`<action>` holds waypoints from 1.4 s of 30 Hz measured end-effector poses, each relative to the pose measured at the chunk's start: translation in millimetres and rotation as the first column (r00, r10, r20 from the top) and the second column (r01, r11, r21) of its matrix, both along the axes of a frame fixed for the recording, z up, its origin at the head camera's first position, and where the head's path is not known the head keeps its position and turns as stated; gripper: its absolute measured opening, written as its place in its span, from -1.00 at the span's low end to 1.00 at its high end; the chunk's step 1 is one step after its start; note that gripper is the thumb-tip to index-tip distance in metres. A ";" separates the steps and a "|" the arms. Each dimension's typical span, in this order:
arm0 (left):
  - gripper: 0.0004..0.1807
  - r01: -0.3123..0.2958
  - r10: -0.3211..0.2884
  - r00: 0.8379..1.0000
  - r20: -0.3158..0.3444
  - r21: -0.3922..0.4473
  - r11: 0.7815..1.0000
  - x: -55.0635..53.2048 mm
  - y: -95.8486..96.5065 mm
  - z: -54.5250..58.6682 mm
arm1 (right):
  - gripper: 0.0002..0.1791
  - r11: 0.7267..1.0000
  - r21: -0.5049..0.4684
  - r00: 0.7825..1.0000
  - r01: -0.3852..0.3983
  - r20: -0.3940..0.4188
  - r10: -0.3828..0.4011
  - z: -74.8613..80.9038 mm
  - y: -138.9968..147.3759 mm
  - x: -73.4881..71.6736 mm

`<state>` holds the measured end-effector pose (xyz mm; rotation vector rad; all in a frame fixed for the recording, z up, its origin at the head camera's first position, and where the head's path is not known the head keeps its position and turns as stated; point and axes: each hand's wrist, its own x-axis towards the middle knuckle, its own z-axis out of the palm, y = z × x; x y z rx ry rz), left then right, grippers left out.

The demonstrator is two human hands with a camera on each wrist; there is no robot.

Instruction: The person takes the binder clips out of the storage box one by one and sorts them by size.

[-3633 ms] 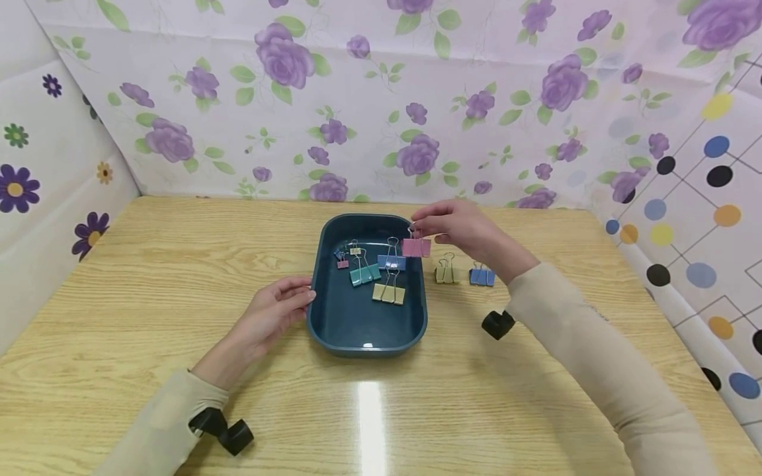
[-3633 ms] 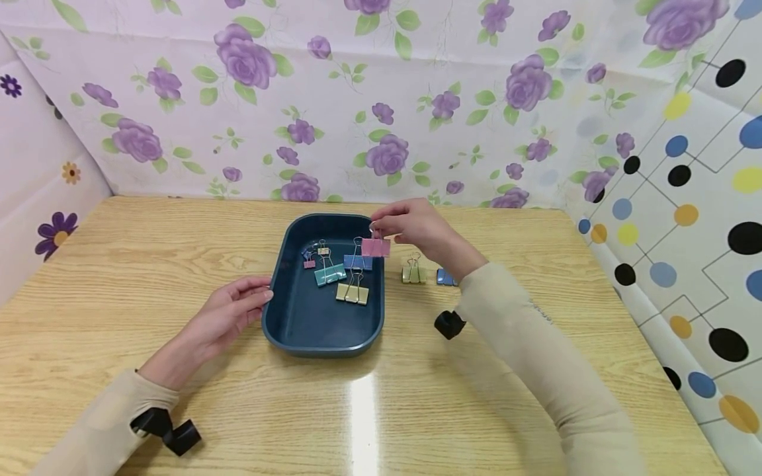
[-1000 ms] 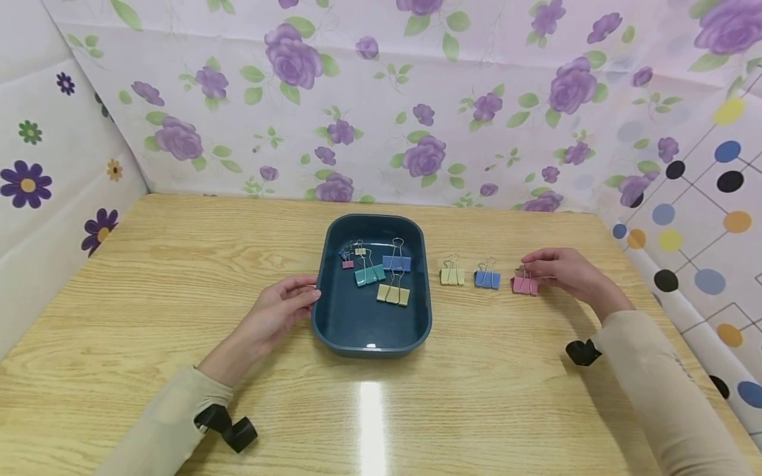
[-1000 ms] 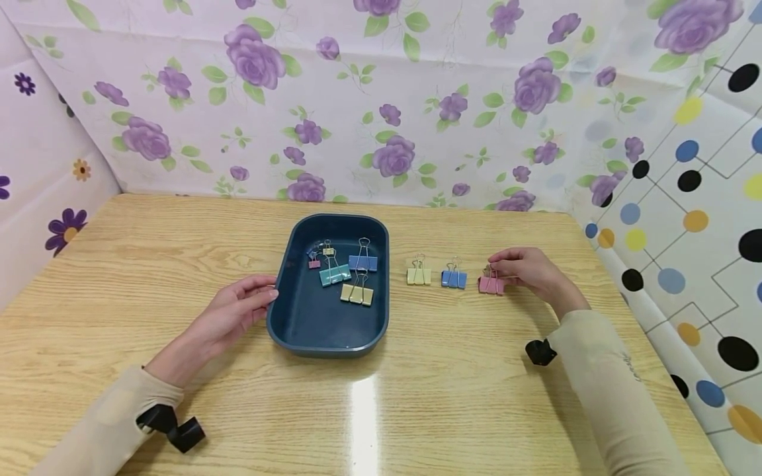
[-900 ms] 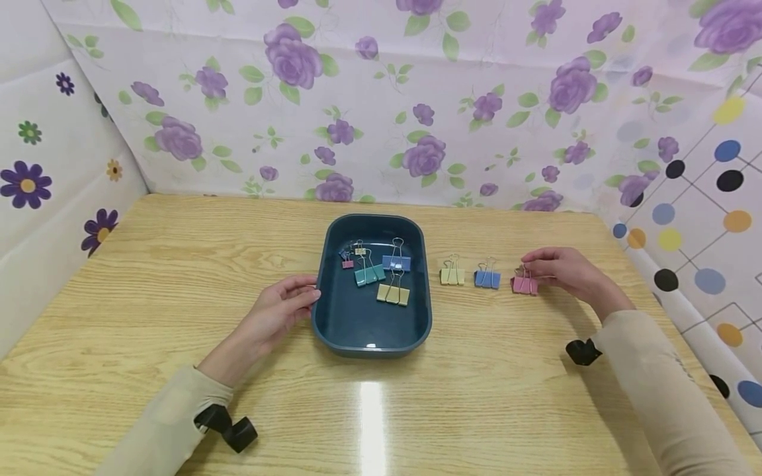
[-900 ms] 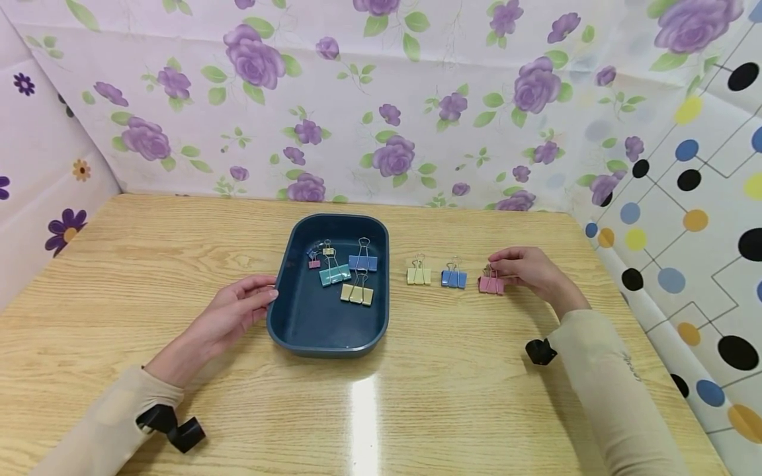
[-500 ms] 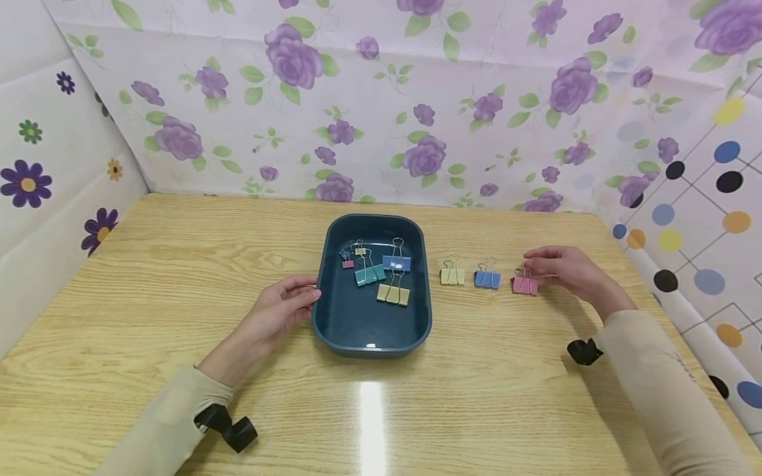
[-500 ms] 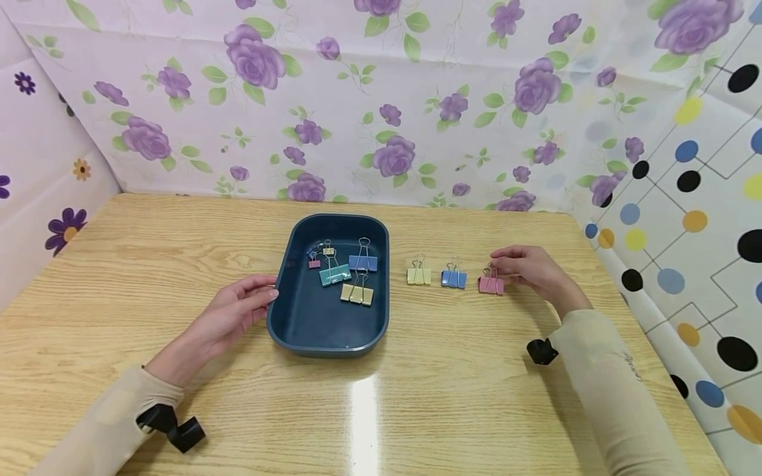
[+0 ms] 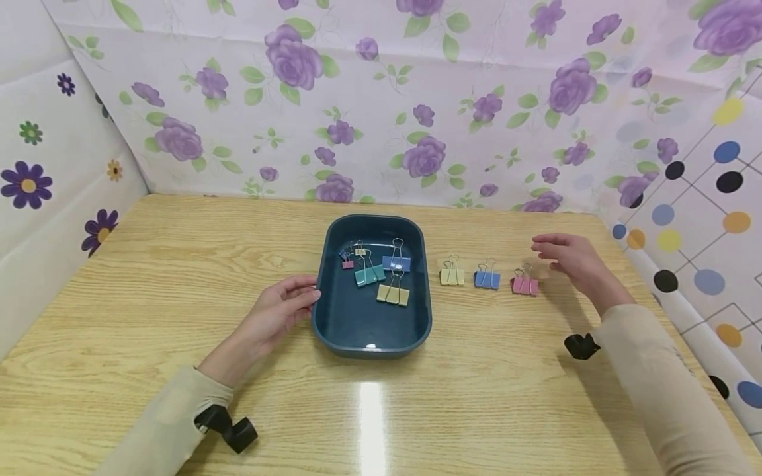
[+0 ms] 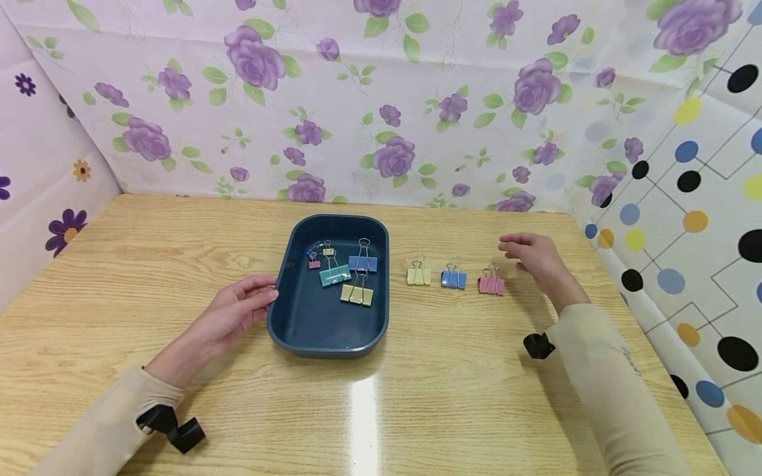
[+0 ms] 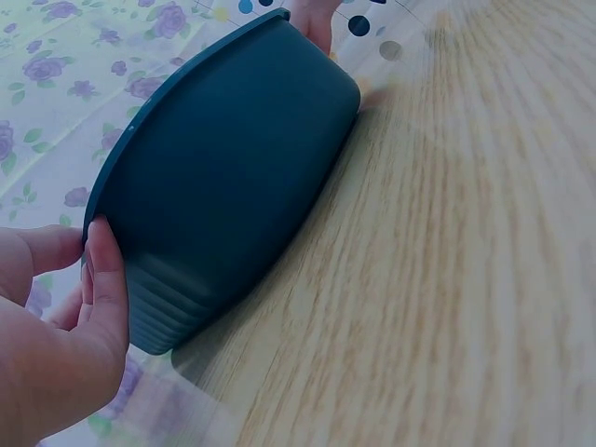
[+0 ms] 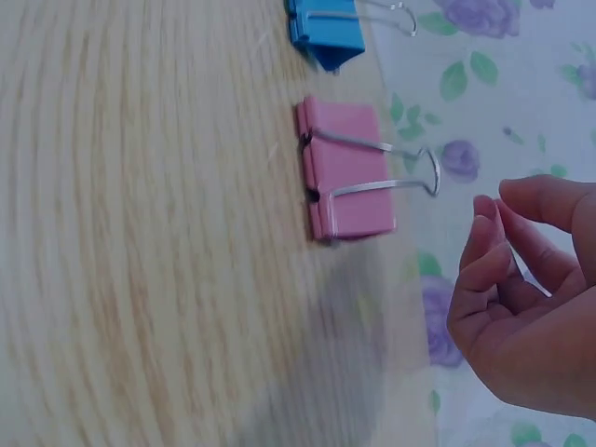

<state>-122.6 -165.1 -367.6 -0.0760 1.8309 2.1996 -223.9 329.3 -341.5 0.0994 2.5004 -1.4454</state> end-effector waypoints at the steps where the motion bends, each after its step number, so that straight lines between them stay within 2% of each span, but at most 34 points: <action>1: -0.58 0.001 -0.001 1.000 -0.001 0.002 1.000 0.1 0.0 -0.2 | -0.36 1.000 -0.003 1.000 0.009 -0.006 -0.009 1.8 -2.6 0.6; 5: -0.61 -0.001 0.001 1.000 -0.003 0.016 1.000 0.2 0.3 0.0 | -0.33 1.000 -0.024 1.000 0.004 -0.024 -0.005 10.0 -18.1 5.1; 13: -0.66 -0.017 0.017 1.000 0.005 0.030 0.999 0.5 1.0 1.8 | -0.41 0.995 -0.033 0.995 -0.092 -0.041 0.091 26.4 -66.3 13.7; 20: -0.64 -0.011 0.011 1.000 0.000 0.031 0.999 0.9 1.1 3.3 | -0.54 0.978 0.006 0.977 -0.207 -0.048 0.207 35.8 -110.9 20.5; 25: -0.60 0.003 -0.003 1.000 -0.005 0.038 0.999 0.8 0.7 3.3 | -0.63 0.964 0.041 0.963 -0.261 -0.060 0.263 43.2 -139.6 28.1; 34: -0.58 0.005 -0.005 1.000 -0.010 0.037 0.999 1.4 0.8 3.6 | -0.70 0.942 0.110 0.942 -0.317 -0.076 0.326 52.1 -176.8 32.0; 40: -0.58 0.010 -0.009 1.000 -0.015 0.043 0.999 2.5 1.0 4.4 | -0.73 0.940 0.116 0.941 -0.320 -0.074 0.330 52.3 -195.3 32.7; 42: -0.59 0.006 -0.005 1.000 -0.012 0.040 0.999 2.9 0.7 3.9 | -0.73 0.937 0.150 0.941 -0.316 -0.080 0.330 52.7 -202.5 33.2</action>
